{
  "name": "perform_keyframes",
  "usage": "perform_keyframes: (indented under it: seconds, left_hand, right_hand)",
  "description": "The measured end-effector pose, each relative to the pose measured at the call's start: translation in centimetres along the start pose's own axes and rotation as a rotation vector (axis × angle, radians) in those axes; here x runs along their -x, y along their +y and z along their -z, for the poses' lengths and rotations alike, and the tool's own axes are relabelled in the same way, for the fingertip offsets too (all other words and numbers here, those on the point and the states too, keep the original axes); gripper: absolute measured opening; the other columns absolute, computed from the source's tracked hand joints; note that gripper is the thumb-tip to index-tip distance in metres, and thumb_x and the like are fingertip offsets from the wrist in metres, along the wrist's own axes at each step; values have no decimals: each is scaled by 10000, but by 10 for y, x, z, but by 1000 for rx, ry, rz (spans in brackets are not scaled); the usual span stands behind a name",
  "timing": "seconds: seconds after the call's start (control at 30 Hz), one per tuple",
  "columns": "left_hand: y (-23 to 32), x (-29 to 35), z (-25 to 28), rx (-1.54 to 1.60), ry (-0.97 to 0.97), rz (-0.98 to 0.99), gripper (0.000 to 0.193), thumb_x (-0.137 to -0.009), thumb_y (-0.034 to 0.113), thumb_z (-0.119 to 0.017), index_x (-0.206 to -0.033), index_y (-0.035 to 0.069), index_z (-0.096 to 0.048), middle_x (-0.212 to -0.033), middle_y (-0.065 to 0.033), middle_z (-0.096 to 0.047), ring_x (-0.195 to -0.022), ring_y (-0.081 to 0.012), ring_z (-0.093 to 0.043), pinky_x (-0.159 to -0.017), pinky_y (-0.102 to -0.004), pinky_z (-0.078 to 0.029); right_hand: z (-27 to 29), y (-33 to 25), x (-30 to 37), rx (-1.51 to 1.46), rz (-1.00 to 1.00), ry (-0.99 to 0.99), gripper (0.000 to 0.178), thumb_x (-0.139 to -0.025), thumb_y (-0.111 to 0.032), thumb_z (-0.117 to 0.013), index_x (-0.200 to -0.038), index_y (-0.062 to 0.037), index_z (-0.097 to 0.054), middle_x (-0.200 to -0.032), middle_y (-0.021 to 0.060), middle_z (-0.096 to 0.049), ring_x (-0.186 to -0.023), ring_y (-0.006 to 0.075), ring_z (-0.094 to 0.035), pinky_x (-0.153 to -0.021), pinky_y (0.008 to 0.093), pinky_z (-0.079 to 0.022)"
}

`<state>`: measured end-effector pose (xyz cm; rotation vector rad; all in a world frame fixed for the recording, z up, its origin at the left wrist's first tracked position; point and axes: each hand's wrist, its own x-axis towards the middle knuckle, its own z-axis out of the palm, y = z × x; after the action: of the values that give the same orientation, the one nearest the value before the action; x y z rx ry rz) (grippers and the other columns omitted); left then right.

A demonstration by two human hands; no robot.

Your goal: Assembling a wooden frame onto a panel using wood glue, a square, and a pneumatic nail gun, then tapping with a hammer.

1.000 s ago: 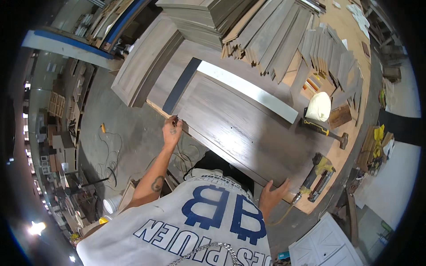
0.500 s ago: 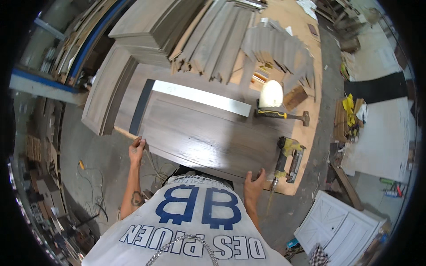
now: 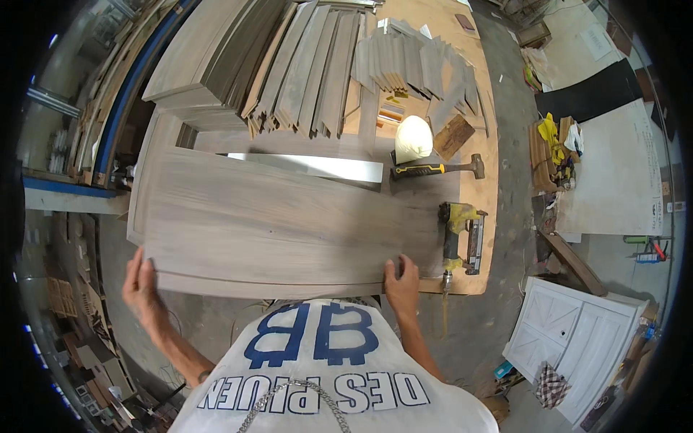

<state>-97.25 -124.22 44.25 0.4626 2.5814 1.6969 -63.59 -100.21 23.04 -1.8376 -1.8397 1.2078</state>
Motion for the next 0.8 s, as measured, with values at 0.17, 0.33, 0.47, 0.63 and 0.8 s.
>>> perform_keyframes:
  seconds: [0.17,0.33,0.47,0.63,0.8]
  left_hand:
    - [103,37,4,-284,259,-379,494,-958,339,-422,-1151,-40,-672,-1004,-107,-607,-967,-190,-582,-862,-323,-486]
    - [123,42,-17,-188,-15,-1060,434,-983,281,-340,-1239,21,-574,-912,-106,-577,-846,-202,-563,-827,-401,-511]
    - [145,61,-60,219,-379,-900,322,-930,309,-551,-1225,180,-564,-1199,-101,-503,-1125,-252,-526,-968,-488,-461]
    - [188,23,-93,152,-550,-1225,220,-838,420,-715,-1053,375,-706,-1312,-91,-519,-1264,-398,-502,-1112,-588,-301]
    - [229,2,-111,-50,-759,-1469,419,-700,274,-806,-1091,404,-726,-1037,-16,-602,-1043,-248,-583,-1058,-535,-378]
  right_hand:
    - [-36,-36,-22,22,227,-226,464,-932,-380,-585,-1172,14,-624,-1052,271,-620,-1010,414,-586,-898,458,-462]
    - [-39,-69,-45,98,389,-282,385,-936,-379,-557,-1040,-28,-680,-1038,278,-630,-987,427,-593,-848,479,-473]
    - [-48,-104,-86,73,386,-474,343,-916,-339,-558,-881,-20,-680,-1006,278,-637,-923,416,-621,-806,496,-484]
    - [-21,-57,-236,-67,257,475,517,-863,-376,-632,-1110,71,-553,-956,284,-676,-860,461,-651,-733,475,-517]
    - [26,-37,-294,82,-140,492,586,-816,-296,-655,-1160,90,-380,-1063,350,-633,-989,470,-645,-882,491,-526]
